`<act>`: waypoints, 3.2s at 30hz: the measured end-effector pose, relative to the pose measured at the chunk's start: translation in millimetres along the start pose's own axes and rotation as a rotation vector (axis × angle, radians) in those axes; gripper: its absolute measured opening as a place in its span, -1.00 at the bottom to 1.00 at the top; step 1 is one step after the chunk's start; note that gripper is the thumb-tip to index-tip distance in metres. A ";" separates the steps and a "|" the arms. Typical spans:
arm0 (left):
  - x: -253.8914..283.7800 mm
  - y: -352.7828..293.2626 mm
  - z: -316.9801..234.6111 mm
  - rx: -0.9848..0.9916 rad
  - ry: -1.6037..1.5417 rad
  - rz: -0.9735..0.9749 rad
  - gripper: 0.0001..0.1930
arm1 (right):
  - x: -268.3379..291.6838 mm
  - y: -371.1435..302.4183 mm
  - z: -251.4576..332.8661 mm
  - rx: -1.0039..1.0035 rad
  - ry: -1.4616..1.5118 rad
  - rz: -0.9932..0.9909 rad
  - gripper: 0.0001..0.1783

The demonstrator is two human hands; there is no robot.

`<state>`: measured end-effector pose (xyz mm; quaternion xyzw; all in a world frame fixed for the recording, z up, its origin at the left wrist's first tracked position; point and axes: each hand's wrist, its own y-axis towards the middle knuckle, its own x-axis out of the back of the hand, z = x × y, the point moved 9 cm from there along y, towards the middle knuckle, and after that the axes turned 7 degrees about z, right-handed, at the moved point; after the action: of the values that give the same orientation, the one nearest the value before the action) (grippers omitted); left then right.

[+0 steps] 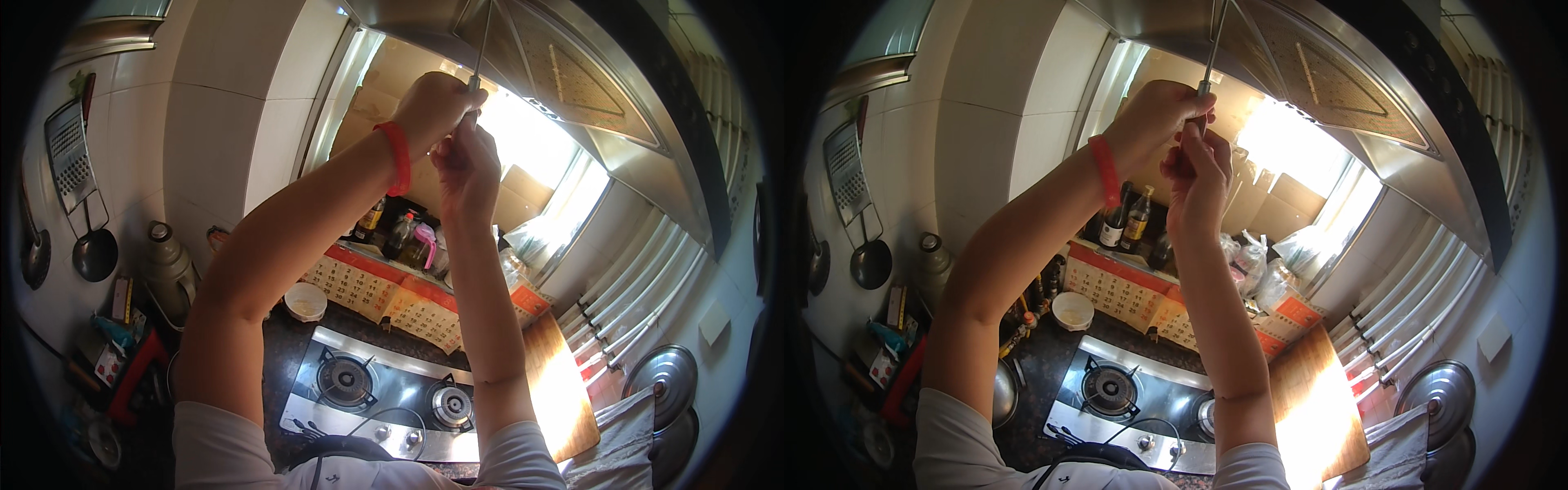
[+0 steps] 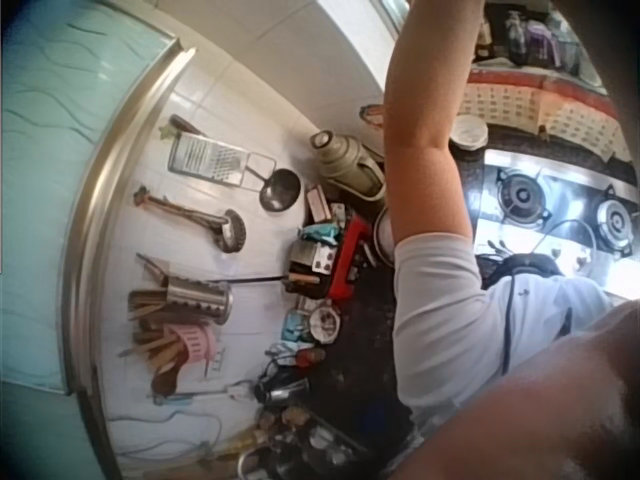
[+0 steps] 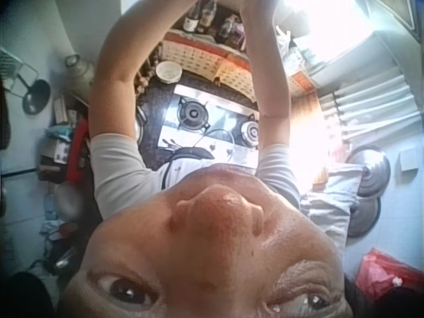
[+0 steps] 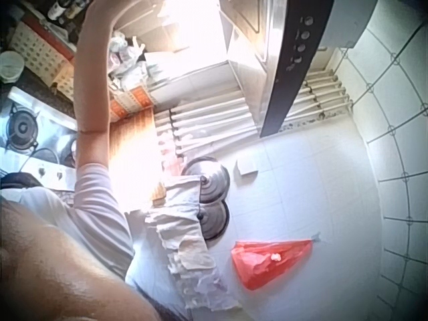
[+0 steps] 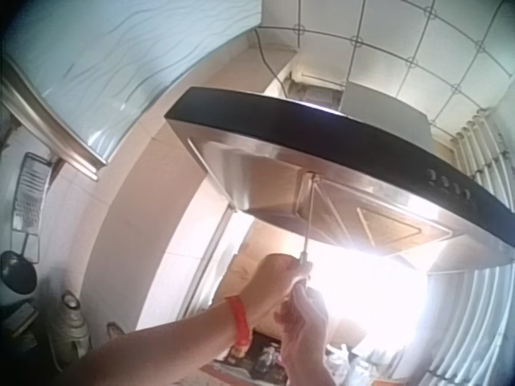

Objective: The person uses a screwdriver to unscrew a fastener from the underside of a kitchen range hood and then removes a filter panel by hand.

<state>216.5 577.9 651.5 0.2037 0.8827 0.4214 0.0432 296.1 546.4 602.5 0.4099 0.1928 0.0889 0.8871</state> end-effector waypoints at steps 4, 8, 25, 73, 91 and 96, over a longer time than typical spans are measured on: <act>-2.6 -8.6 2.5 0.077 -0.273 0.005 -0.69 | -9.5 -3.2 -13.9 -0.194 0.330 0.209 -0.64; -5.5 3.4 -1.9 -0.081 -0.212 0.131 -0.69 | -6.2 1.6 -7.9 -0.195 0.294 0.322 -0.69; -12.3 2.0 6.4 0.032 -0.112 0.096 -0.71 | -6.4 -5.1 -1.8 -0.187 0.276 0.306 -0.66; 4.0 -11.8 -8.6 0.092 -0.027 -0.052 -0.68 | -17.8 -5.9 -5.9 -0.203 0.247 0.234 -0.62; 4.2 7.6 14.4 -0.037 -0.026 0.011 -0.74 | 10.9 9.3 -12.7 -0.102 0.155 0.003 -0.79; -22.3 -13.7 -13.7 -0.144 -0.426 0.390 -0.74 | -13.4 -4.6 3.5 -0.196 0.194 0.280 -0.68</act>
<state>229.0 551.4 647.7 0.4499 0.7656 0.4310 0.1601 285.3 536.8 604.7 0.3337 0.2091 0.2688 0.8790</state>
